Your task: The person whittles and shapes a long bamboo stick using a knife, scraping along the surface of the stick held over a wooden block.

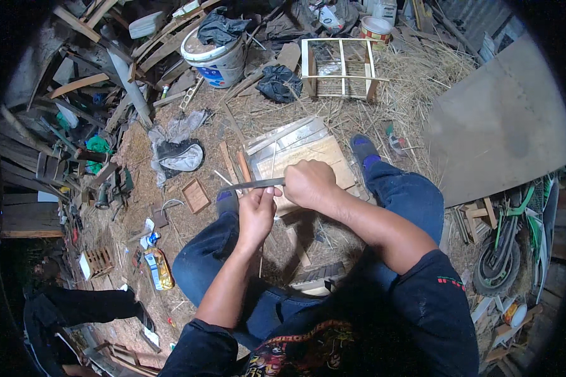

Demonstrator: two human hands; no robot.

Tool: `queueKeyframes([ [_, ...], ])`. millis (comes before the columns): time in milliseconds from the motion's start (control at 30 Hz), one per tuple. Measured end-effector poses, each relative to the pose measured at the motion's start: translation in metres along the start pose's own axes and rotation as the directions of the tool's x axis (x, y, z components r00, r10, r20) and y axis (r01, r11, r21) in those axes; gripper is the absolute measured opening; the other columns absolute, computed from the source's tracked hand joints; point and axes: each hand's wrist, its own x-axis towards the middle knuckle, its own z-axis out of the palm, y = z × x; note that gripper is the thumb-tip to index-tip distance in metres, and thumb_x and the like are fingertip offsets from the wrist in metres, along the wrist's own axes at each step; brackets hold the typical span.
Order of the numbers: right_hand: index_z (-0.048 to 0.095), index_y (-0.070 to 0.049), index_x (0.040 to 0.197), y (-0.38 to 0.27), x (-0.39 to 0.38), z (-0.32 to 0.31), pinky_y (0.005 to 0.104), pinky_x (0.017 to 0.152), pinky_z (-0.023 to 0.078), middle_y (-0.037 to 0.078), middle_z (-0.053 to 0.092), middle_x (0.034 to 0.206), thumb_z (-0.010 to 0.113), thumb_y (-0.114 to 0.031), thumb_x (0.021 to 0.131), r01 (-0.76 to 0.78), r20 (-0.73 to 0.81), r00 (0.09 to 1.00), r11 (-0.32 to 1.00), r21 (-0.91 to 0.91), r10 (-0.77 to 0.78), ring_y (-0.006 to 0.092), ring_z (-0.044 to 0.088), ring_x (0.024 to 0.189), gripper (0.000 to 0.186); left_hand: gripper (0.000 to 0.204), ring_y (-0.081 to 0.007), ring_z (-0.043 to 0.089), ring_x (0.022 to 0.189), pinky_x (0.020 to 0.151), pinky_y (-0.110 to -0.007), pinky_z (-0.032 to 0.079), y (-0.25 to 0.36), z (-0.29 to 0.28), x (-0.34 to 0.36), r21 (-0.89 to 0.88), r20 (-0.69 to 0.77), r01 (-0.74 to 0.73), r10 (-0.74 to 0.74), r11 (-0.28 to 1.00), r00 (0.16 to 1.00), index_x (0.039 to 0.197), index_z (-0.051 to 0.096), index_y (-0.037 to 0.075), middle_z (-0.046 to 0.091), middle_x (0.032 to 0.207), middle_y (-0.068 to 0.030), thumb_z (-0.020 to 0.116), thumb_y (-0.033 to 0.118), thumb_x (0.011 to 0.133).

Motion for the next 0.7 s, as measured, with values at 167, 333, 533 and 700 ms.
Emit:
queueKeyframes([
  [167, 0.075, -0.002, 0.082, 0.034, 0.024, -0.010, 0.0491, 0.069, 0.057, 0.022, 0.072, 0.080, 0.058, -0.016, 0.079, -0.180, 0.010, 0.984, 0.983, -0.039, 0.180, 0.0373, 0.072, 0.075, 0.021, 0.033, -0.0045, 0.039, 0.047, 0.045, -0.028, 0.029, -0.005, -0.004, -0.003, 0.159, -0.021, -0.119, 0.124, 0.980, 0.992, 0.085, 0.067, -0.002, 0.045, 0.052, 0.0040, 0.053, 0.021, 0.103],
  [333, 0.075, -0.003, 0.084, 0.062, 0.035, -0.024, 0.0487, 0.070, 0.057, 0.021, 0.072, 0.082, 0.058, -0.017, 0.080, -0.326, -0.127, 0.939, 0.944, -0.039, 0.319, 0.0359, 0.073, 0.078, 0.023, 0.030, -0.0070, 0.042, 0.047, 0.045, -0.031, 0.032, 0.008, -0.006, -0.008, 0.272, -0.100, -0.130, 0.162, 0.953, 0.982, 0.089, 0.071, -0.001, 0.045, 0.050, -0.0010, 0.055, 0.022, 0.102],
  [533, 0.073, -0.003, 0.077, 0.000, -0.002, 0.005, 0.0484, 0.065, 0.057, 0.021, 0.070, 0.075, 0.061, -0.021, 0.079, -0.019, -0.030, 0.999, 1.000, 0.004, 0.019, 0.0371, 0.072, 0.070, 0.021, 0.023, -0.0191, 0.061, 0.055, 0.054, -0.036, 0.045, 0.009, -0.001, -0.004, 0.404, -0.093, -0.254, 0.316, 0.879, 0.944, 0.091, 0.072, -0.003, 0.063, 0.064, -0.0188, 0.058, 0.015, 0.098],
  [700, 0.073, -0.002, 0.075, 0.018, 0.010, 0.017, 0.0480, 0.064, 0.058, 0.022, 0.070, 0.075, 0.061, -0.018, 0.076, 0.012, -0.032, 0.999, 0.998, -0.064, -0.014, 0.0370, 0.072, 0.072, 0.020, 0.023, -0.0238, 0.064, 0.057, 0.056, -0.037, 0.046, 0.014, -0.003, -0.004, 0.421, -0.083, -0.166, 0.220, 0.892, 0.972, 0.087, 0.071, -0.003, 0.065, 0.067, -0.0204, 0.059, 0.014, 0.096],
])
